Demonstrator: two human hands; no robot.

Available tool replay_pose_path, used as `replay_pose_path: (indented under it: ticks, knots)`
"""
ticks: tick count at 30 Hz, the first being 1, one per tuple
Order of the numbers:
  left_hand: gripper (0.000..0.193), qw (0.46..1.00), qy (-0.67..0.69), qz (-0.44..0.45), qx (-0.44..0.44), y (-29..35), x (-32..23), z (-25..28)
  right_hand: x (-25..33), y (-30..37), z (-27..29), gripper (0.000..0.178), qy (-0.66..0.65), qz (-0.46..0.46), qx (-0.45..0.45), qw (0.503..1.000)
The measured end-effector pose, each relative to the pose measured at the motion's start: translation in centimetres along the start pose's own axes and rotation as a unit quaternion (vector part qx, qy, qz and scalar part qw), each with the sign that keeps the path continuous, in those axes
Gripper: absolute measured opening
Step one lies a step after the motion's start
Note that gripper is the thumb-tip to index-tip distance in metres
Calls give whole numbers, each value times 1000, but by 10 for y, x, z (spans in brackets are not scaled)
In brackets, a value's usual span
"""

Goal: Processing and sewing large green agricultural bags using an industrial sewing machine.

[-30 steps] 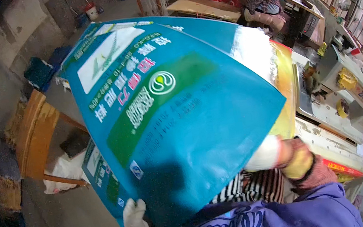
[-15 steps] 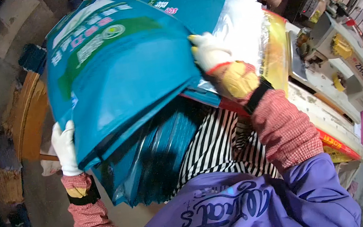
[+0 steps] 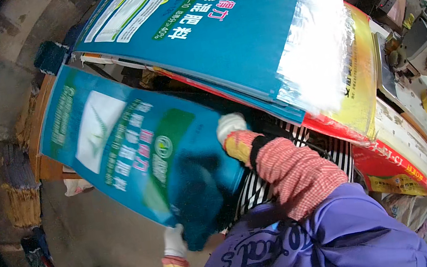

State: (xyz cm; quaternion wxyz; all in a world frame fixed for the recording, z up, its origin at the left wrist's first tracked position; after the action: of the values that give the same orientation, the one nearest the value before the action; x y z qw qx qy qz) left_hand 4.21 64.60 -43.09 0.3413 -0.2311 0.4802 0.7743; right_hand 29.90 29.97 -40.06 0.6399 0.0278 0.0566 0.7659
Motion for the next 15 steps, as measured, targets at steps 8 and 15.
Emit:
replay_pose_path:
  ticks: [8, 15]
  knots:
    - [36, 951, -261, -87, 140, 15, -68, -35, -61, 2, 7, 35, -27, -168, -221, 960]
    - [41, 753, -654, 32, 64, 2, -105, -31, -49, 37, -70, 33, 913, 221, 123, 320]
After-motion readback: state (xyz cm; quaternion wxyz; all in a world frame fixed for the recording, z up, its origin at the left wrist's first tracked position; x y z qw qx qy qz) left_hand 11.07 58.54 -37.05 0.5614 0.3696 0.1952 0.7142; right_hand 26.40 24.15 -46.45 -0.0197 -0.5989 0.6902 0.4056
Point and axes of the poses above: each hand's wrist, its own y-axis away from the middle knuckle, its own z-axis out of the back of the hand, x = y × z, the point moved 10 cm from there along -y, towards the middle knuckle, and after that the axes turned 5 degrees about y, right-handed, at the moved point
